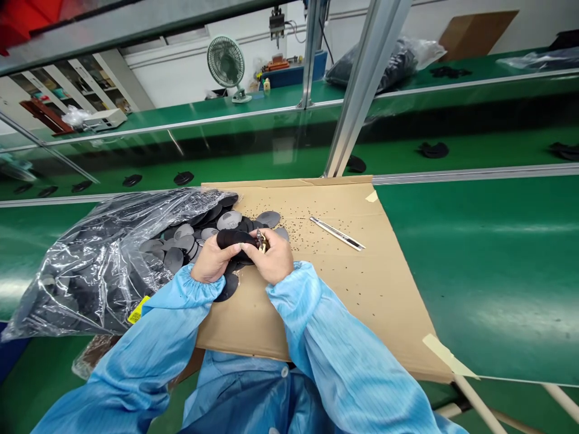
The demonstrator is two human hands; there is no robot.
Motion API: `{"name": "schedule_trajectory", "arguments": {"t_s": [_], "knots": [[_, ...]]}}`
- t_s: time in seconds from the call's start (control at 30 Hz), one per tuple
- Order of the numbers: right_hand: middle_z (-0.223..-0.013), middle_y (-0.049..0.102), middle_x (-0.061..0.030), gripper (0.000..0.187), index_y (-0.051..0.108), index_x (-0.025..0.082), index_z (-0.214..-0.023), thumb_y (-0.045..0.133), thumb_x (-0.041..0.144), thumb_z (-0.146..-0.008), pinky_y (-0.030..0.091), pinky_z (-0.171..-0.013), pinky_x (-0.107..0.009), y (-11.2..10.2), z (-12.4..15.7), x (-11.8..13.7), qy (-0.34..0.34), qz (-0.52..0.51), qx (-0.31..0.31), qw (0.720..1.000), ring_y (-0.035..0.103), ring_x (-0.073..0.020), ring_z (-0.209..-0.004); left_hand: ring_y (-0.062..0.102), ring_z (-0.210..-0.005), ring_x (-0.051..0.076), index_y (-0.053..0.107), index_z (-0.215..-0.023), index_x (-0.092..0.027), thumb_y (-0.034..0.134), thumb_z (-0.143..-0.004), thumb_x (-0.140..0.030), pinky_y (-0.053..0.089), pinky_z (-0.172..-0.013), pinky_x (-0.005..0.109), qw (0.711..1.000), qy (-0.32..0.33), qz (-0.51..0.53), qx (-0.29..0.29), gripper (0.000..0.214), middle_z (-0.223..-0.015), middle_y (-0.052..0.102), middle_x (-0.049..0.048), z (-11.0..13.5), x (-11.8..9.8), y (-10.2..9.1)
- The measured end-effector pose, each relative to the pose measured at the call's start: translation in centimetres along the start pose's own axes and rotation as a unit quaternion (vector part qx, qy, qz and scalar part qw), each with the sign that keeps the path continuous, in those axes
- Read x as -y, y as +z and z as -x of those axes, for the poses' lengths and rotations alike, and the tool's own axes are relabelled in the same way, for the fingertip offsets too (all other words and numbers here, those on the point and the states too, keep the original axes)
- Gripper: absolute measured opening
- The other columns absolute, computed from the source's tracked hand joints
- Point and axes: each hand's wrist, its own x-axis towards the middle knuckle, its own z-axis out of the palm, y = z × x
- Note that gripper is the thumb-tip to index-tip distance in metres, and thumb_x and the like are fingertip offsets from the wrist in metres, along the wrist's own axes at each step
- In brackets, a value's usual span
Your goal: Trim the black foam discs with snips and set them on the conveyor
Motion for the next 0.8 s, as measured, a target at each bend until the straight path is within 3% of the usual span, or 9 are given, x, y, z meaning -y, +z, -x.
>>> {"name": "schedule_trajectory", "arguments": {"t_s": [0.23,0.53,0.6,0.7,0.8], "knots": [[-0.062,0.052,0.003,0.025,0.056,0.019,-0.073,0.068,0.041,-0.067,0.039,-0.054,-0.025,-0.2,-0.3,0.7,0.025,-0.047,0.0,0.999,0.046,-0.0123,-0.056,0.065,-0.083,0.02,0.069,-0.09,-0.014,0.084,-0.061,-0.026,0.052,-0.083,0.036,1.0,0.012,-0.019,-0.006,0.035,-0.089,0.07,0.0069,-0.1,0.3,0.1],[-0.06,0.053,0.0029,0.025,0.058,0.019,-0.072,0.07,0.04,-0.068,0.039,-0.053,-0.025,0.1,-0.4,0.4,0.017,-0.031,-0.008,0.999,0.046,-0.0124,-0.055,0.062,-0.086,0.017,0.062,-0.095,-0.016,0.087,-0.056,-0.023,0.05,-0.081,0.03,0.999,0.015,-0.004,-0.035,0.047,-0.09,0.066,0.0038,-0.3,0.1,0.2],[-0.068,0.059,0.0001,0.025,0.062,0.019,-0.082,0.068,0.042,-0.074,0.044,-0.059,-0.027,0.2,-0.4,0.2,-0.013,-0.038,-0.001,0.999,0.053,-0.0143,-0.061,0.063,-0.086,0.017,0.059,-0.101,-0.017,0.086,-0.058,-0.024,0.052,-0.079,0.029,0.998,-0.025,0.038,-0.034,0.051,-0.095,0.066,0.004,-0.5,-0.1,0.2],[-0.09,0.065,-0.0048,0.025,0.063,0.019,-0.102,0.061,0.037,-0.084,0.05,-0.07,-0.031,0.2,-0.2,0.1,-0.106,-0.055,0.027,0.992,0.061,-0.0173,-0.074,0.062,-0.073,0.012,0.055,-0.108,-0.018,0.084,-0.062,-0.026,0.051,-0.062,0.022,0.992,-0.099,0.073,-0.021,0.055,-0.091,0.064,0.0016,-0.7,-0.7,-0.2],[-0.093,0.065,-0.0058,0.017,0.063,0.021,-0.102,0.057,0.027,-0.087,0.051,-0.073,-0.033,0.2,0.0,0.1,-0.186,-0.007,0.02,0.982,0.062,-0.0184,-0.078,0.056,-0.06,0.008,0.055,-0.109,-0.018,0.083,-0.063,-0.026,0.045,-0.049,0.017,0.985,-0.146,0.095,0.004,0.054,-0.078,0.059,-0.0016,-0.7,-1.2,-0.4]]}}
